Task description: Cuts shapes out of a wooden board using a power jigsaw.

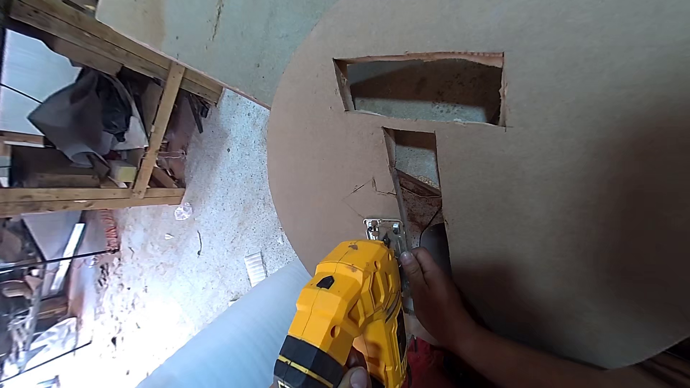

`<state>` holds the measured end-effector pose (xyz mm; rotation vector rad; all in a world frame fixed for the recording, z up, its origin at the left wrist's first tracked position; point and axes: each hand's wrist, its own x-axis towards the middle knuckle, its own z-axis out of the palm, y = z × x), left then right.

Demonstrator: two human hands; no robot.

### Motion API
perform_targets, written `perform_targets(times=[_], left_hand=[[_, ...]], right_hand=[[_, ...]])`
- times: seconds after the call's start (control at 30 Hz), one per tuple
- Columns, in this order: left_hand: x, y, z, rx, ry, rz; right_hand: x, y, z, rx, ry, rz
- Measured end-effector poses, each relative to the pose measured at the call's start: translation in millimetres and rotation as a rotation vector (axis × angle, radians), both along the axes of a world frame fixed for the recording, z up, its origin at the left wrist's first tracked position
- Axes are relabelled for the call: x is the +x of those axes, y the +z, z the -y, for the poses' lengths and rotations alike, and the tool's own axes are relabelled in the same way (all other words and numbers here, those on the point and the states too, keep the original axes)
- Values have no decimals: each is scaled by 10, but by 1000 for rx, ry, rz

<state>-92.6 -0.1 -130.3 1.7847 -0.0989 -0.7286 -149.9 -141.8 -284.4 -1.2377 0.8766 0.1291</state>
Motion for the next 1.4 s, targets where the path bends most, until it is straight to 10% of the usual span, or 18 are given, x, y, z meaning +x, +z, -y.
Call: perform_targets(times=[1.4], left_hand=[[54,-36,-24,-2,-10,3]], right_hand=[[21,19,23,-44,-16,-23]])
